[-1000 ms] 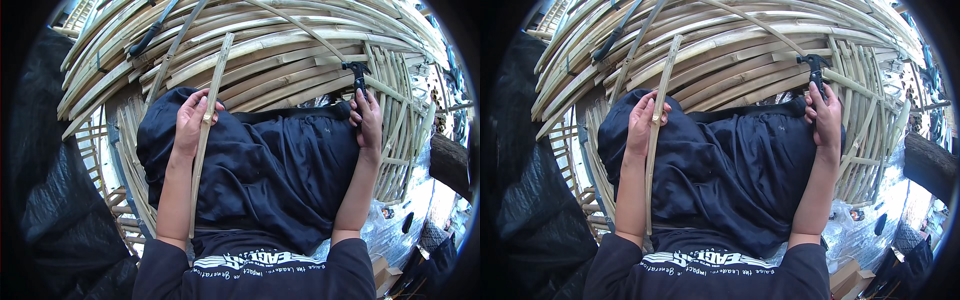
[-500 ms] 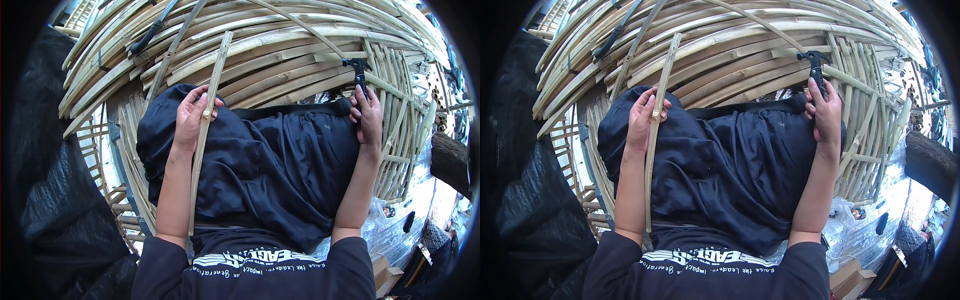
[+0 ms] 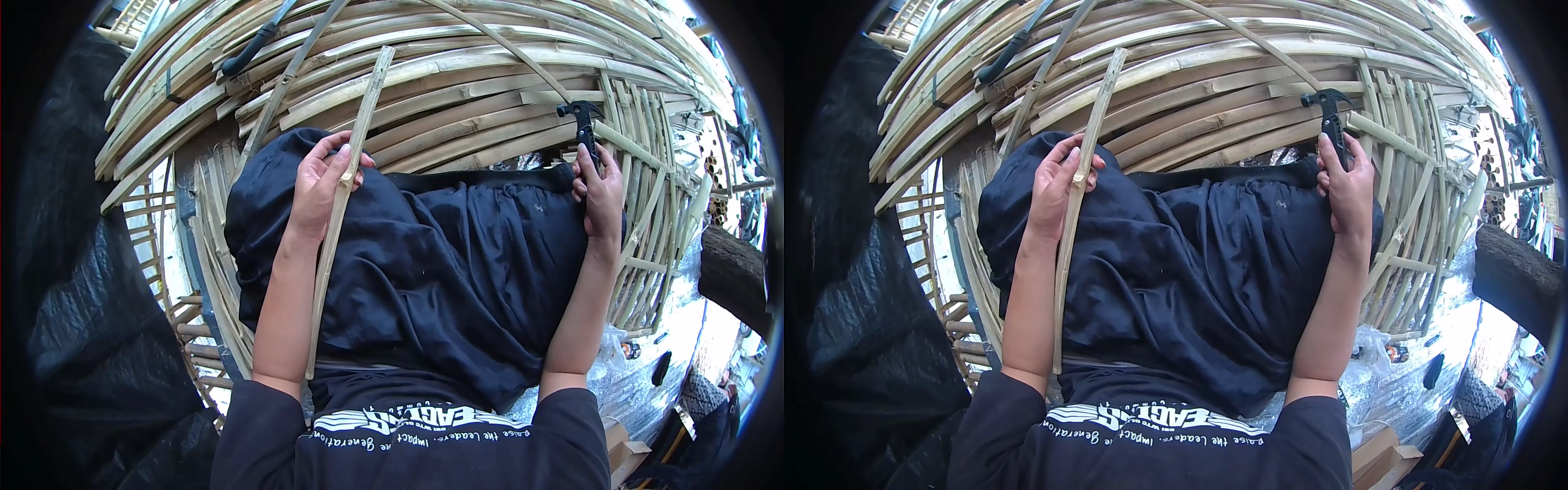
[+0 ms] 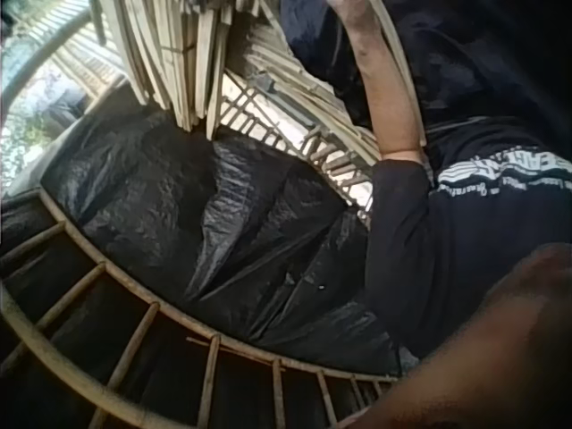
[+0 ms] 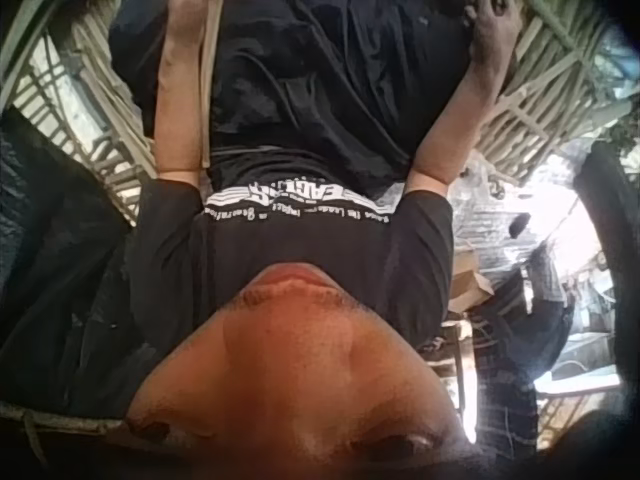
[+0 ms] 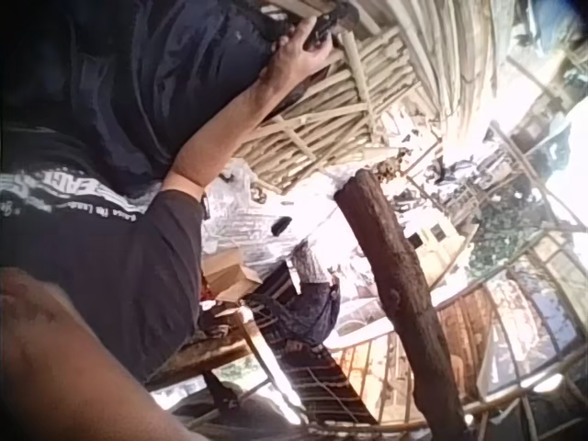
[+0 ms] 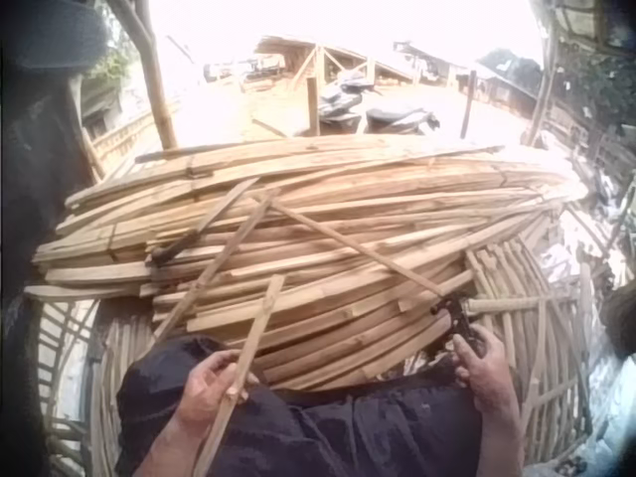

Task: The person assembles bamboo strips into a frame by aligning the pieces and using a hammer to secure them with small nails or pins.

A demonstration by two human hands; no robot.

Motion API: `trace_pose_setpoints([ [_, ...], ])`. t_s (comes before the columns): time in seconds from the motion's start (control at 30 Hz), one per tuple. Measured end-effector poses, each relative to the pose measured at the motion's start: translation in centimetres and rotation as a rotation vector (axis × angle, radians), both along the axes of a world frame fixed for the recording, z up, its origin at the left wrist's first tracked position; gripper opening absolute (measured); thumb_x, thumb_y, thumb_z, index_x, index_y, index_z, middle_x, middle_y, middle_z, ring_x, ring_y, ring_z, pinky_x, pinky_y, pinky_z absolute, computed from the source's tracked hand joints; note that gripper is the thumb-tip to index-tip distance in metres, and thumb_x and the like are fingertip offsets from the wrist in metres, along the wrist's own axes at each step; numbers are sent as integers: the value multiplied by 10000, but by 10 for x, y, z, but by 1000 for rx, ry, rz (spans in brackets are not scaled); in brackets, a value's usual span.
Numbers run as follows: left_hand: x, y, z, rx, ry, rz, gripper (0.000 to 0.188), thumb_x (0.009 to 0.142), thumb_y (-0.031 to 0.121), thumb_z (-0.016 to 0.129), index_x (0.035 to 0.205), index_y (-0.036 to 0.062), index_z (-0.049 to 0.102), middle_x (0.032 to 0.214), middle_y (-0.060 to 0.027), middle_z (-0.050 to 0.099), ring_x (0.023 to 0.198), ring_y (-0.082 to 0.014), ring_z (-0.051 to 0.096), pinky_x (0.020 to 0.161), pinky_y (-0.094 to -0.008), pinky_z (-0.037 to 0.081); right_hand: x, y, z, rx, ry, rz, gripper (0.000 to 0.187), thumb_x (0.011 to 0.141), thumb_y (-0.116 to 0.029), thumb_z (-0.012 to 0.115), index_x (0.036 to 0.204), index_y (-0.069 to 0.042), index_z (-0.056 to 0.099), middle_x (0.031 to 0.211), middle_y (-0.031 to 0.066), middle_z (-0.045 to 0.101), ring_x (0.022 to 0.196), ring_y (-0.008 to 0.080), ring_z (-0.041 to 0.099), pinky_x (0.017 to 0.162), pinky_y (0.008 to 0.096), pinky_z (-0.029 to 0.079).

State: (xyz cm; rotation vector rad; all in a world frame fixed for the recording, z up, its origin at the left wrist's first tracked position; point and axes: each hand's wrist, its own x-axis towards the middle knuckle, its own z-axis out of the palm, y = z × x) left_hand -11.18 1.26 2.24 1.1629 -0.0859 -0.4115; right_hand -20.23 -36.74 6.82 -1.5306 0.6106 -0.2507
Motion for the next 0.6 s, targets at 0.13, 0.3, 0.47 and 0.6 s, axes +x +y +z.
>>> trace_pose_setpoints([
  [0.13, 0, 0, 0, 1, 3, 1, 365, 995, 203, 625, 1266, -17, 518, 935, -121, 694, 718, -82, 605, 646, -201, 482, -1, -2, 1, 1, 12, 17, 533, 940, -232, 717, 1329, 38, 473, 767, -13, 549, 518, -2, 412, 454, 182, 304],
  [0.3, -1, -3, -1, 94, -14, -10, 370, 989, 186, 631, 1278, -15, 514, 951, -115, 702, 731, -72, 607, 651, -205, 484, 0, -2, 1, -12, 9, 23, 540, 947, -235, 710, 1341, 42, 467, 768, -12, 547, 521, 0, 414, 455, 181, 307],
  [0.47, -15, -13, 3, 634, -209, 117, 450, 974, 177, 637, 1364, 7, 489, 1132, -143, 668, 922, -155, 656, 762, -268, 526, 2, 0, 1, -1, 9, 40, 559, 953, -229, 703, 1368, 46, 450, 769, -12, 545, 522, 3, 417, 455, 181, 311],
  [0.6, -20, -6, 55, 1074, -692, 82, 530, 908, 189, 697, 1369, 0, 517, 1269, -145, 622, 1111, -257, 618, 857, -344, 525, -1, -4, -2, -7, 15, 40, 563, 955, -222, 700, 1380, 45, 445, 767, -13, 545, 522, 4, 418, 454, 182, 313],
])
